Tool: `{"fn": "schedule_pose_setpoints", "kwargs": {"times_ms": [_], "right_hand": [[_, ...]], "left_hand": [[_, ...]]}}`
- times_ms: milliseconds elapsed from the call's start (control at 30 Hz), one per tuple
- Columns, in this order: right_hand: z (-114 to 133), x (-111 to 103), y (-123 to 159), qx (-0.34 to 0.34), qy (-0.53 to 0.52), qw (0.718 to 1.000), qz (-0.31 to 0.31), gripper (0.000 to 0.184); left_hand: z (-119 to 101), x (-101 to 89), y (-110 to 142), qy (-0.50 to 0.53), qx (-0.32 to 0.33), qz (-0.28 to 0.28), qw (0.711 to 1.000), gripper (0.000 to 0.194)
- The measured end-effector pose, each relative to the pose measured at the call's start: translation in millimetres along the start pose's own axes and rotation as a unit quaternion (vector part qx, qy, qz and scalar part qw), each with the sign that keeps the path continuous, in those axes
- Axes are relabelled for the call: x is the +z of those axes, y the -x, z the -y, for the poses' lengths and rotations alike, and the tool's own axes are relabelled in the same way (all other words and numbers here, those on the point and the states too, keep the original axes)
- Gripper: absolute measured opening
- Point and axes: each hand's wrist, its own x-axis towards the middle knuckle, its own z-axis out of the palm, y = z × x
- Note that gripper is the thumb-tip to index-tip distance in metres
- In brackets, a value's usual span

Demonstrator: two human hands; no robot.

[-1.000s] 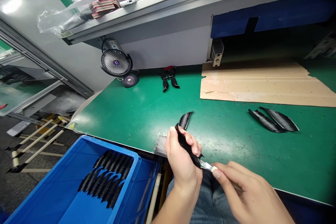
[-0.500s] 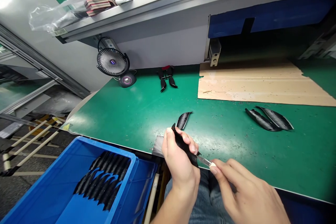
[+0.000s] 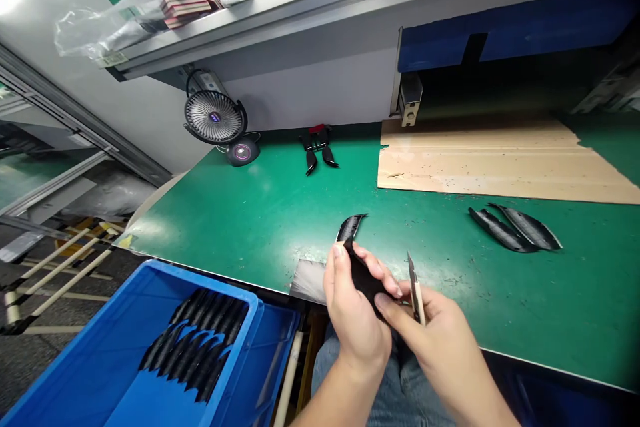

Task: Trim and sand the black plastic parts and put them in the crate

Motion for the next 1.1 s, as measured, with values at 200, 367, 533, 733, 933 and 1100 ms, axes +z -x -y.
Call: {"fn": "schedule_pose_setpoints", "kwargs": {"times_ms": [200, 367, 533, 733, 933, 1100], "right_hand": [[-5, -8, 13, -0.015, 0.122, 0.990, -0.072, 0.038], [-55, -57, 13, -0.076, 0.279, 0.951, -0.113, 0.035], [-66, -101, -11, -0.067, 0.362, 0.903, -0.222, 0.032], [-55, -152, -79, -0.047, 0.357, 0.889, -0.283, 0.042], [-37, -146, -79, -0.122, 0.284, 0.942, -0.131, 0.028], [-4, -113, -33, -0.210, 0.203, 0.950, 0.111, 0.024]], "left_hand": [[-15, -20.5, -54, -0.115, 0.041, -0.052, 0.991, 0.023], [-32, -57.0, -146, -0.495, 0.148, -0.002, 0.856, 0.018], [-19, -64.3, -176, -0.598, 0.174, 0.034, 0.782, 0.013], [-25, -47.6, -145, -0.652, 0.226, 0.045, 0.722, 0.035], [-17, -24.7, -72, -0.459, 0.056, 0.117, 0.879, 0.037], [20, -13.1, -36, -0.179, -0.407, 0.256, 0.858, 0.044]]}}
